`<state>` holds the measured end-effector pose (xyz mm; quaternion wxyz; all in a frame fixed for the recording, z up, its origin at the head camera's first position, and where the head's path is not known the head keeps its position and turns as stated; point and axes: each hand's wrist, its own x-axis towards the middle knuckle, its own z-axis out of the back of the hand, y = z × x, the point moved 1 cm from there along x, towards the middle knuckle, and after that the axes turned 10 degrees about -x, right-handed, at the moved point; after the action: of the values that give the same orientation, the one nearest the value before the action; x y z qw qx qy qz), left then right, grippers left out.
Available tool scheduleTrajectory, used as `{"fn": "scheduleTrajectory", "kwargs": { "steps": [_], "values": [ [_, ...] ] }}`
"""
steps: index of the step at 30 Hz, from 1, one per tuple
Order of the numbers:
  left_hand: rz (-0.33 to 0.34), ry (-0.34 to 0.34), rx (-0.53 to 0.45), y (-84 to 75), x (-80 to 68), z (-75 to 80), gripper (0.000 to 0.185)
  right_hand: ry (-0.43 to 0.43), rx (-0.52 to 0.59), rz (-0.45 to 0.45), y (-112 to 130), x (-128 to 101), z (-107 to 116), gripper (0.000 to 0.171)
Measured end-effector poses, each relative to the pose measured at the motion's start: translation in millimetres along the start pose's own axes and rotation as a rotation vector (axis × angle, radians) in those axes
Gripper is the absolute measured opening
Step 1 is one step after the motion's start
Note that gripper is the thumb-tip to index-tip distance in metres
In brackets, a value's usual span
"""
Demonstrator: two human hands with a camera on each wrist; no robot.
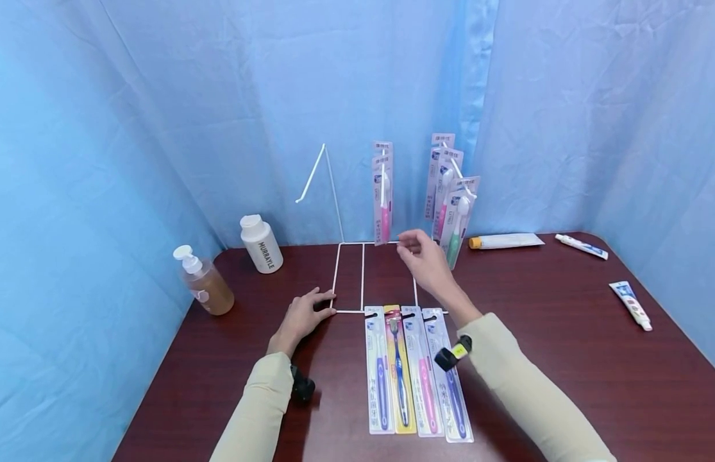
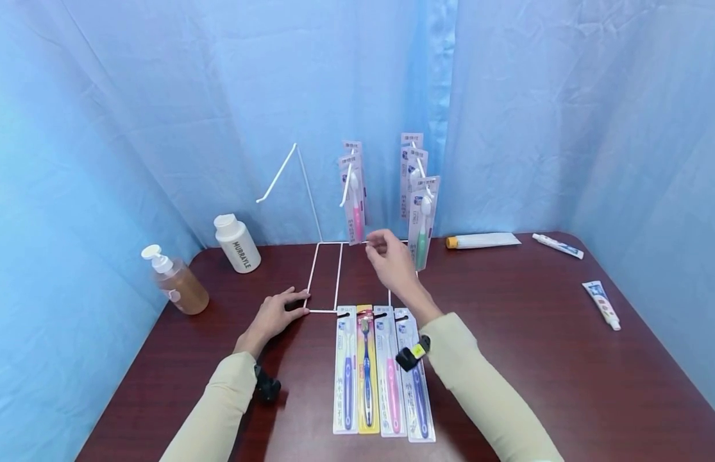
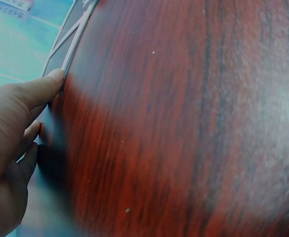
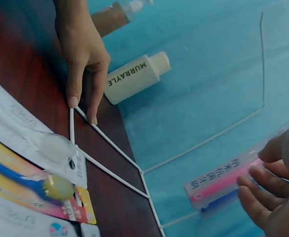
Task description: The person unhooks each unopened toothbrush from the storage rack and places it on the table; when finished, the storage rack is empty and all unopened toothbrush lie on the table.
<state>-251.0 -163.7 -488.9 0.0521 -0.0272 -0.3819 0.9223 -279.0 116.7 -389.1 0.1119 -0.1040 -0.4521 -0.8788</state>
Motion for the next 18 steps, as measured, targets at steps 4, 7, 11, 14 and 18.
{"fn": "scheduleTrajectory", "kwargs": {
  "steps": [4,7,11,14,18],
  "values": [
    [0.003,0.002,0.005,0.0,0.0,0.5,0.044,-0.065,0.066,-0.015,2,25,-10,0.034],
    [-0.005,0.002,0.007,0.9,0.5,0.3,0.044,-0.105,0.109,-0.013,4,43,-15,0.041],
    [-0.009,0.002,0.003,1.7,0.7,-0.3,0.044,-0.150,0.138,0.001,7,62,-18,0.045],
    [-0.014,0.004,-0.007,1.3,0.5,-0.2,0.044,-0.176,0.129,-0.001,10,72,-20,0.044],
    [-0.021,0.007,-0.006,2.1,0.9,-0.6,0.044,-0.185,0.112,-0.011,12,82,-22,0.042]
  ]
}}
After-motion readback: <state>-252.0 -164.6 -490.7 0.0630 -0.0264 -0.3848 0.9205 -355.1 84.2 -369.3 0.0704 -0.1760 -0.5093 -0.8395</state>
